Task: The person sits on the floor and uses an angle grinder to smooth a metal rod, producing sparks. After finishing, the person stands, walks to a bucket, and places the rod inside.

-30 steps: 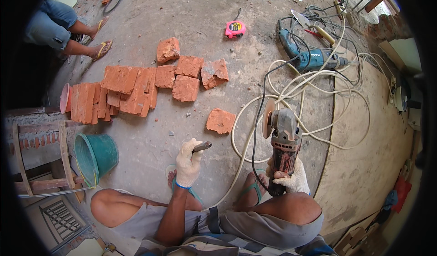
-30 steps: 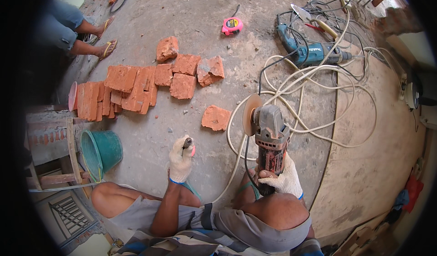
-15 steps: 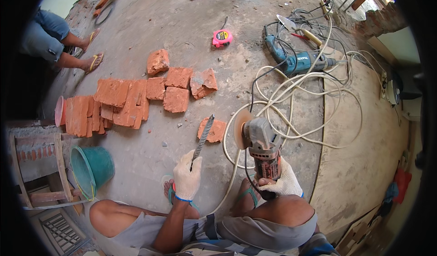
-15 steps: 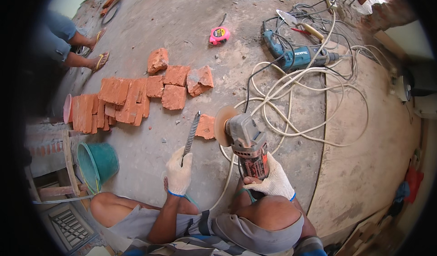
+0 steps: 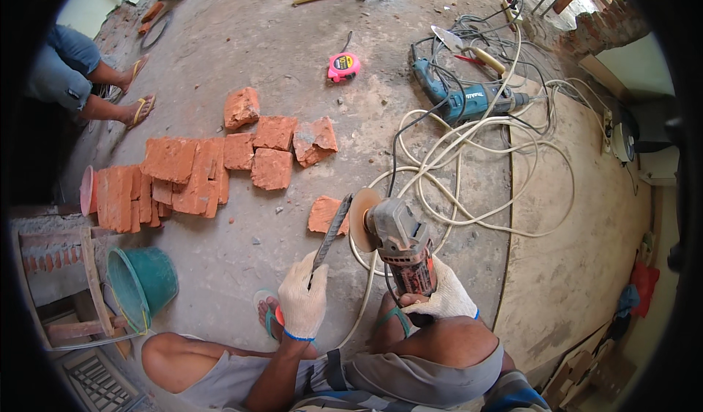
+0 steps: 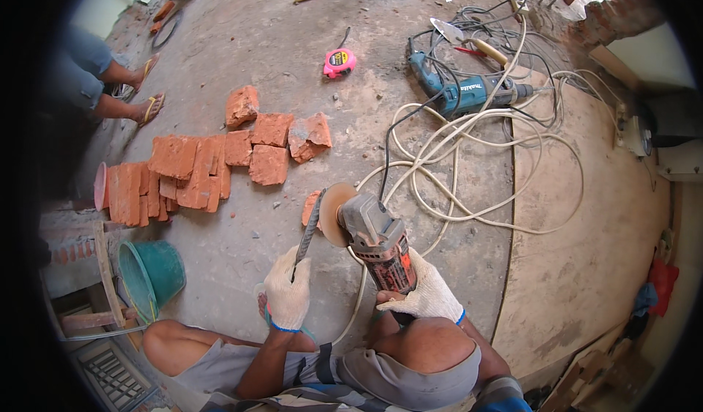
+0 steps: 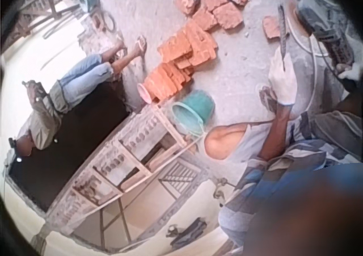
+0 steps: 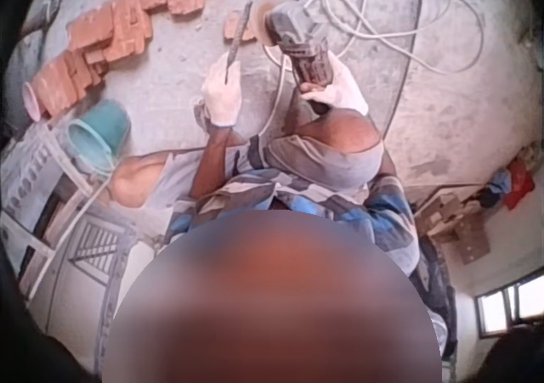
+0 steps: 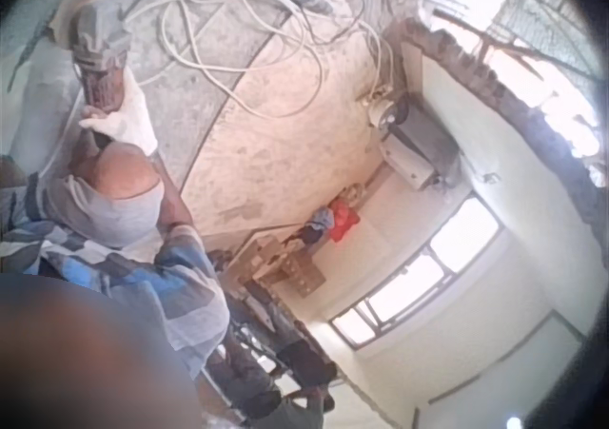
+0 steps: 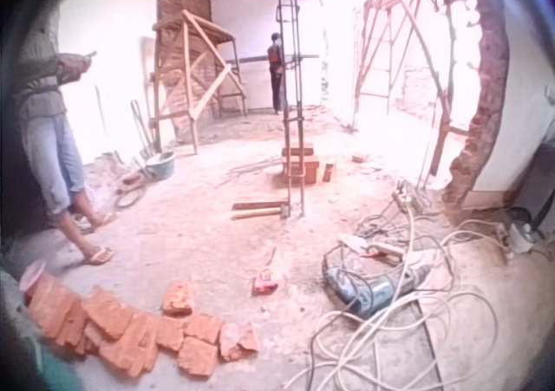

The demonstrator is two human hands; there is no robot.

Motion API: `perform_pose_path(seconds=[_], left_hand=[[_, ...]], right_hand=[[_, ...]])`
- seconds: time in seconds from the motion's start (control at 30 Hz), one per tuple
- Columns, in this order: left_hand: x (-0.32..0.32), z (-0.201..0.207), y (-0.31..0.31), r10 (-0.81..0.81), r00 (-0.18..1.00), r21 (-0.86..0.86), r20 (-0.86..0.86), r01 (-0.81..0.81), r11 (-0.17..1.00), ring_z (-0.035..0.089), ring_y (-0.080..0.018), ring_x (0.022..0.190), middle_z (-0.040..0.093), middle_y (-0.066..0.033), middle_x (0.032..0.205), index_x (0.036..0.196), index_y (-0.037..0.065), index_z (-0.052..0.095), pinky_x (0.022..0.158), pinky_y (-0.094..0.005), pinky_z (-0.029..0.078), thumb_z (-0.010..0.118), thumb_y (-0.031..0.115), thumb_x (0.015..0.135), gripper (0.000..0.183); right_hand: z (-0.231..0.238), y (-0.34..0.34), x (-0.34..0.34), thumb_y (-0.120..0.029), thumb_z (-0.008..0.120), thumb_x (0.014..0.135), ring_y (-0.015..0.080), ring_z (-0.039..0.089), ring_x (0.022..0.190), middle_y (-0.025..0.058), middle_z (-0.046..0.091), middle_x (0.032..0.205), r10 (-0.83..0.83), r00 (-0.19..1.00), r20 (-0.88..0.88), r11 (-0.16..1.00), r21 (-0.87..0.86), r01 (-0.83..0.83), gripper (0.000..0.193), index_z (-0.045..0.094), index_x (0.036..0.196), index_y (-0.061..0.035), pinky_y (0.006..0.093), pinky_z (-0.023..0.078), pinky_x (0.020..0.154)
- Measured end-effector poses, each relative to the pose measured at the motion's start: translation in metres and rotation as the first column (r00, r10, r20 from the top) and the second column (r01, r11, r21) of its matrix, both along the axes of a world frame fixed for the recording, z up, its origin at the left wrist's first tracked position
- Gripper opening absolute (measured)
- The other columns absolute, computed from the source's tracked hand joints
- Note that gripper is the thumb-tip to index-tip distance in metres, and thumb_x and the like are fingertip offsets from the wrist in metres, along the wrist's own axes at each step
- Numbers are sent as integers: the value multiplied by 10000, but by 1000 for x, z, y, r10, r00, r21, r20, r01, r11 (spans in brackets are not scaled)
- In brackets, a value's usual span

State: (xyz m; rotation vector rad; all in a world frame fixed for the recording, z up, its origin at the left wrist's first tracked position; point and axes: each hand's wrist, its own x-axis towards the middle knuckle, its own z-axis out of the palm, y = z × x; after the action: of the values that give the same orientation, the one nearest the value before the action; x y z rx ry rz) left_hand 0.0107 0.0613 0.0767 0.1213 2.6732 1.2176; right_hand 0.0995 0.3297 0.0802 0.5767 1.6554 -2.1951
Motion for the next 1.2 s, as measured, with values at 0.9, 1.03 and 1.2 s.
perform_pose_path(seconds=[0.9, 1.03, 1.2], left_hand=[[4, -8, -9, -43, 997, 1, -62, 43, 999, 747, -365, 1034, 773, -223, 1141, 1291, -57, 732, 931, -423, 576, 737, 43, 998, 309], [4, -10, -10, -57, 997, -24, -58, 56, 998, 748, -361, 1021, 773, -221, 1135, 1288, -53, 734, 925, -424, 578, 740, 39, 996, 307], [5, -19, -11, -40, 984, 26, -175, 45, 999, 742, -355, 966, 763, -204, 1084, 1275, -40, 737, 875, -432, 578, 753, 36, 981, 304]], right_hand=[[-10, 2, 6, -342, 1057, 750, 195, 610, 1323, 122, 685, 1443, 44, 997, 70, 999, 13, -45, 1059, 499, 1588, -14, 395, 452, 1181], [-9, 2, 6, -341, 1058, 747, 196, 608, 1323, 124, 684, 1441, 49, 991, 126, 999, -25, -47, 1061, 499, 1587, -11, 396, 454, 1181], [-6, 2, 6, -324, 1056, 750, 194, 608, 1320, 120, 682, 1444, 26, 997, 76, 999, -33, -23, 1059, 494, 1590, -7, 393, 454, 1181]])
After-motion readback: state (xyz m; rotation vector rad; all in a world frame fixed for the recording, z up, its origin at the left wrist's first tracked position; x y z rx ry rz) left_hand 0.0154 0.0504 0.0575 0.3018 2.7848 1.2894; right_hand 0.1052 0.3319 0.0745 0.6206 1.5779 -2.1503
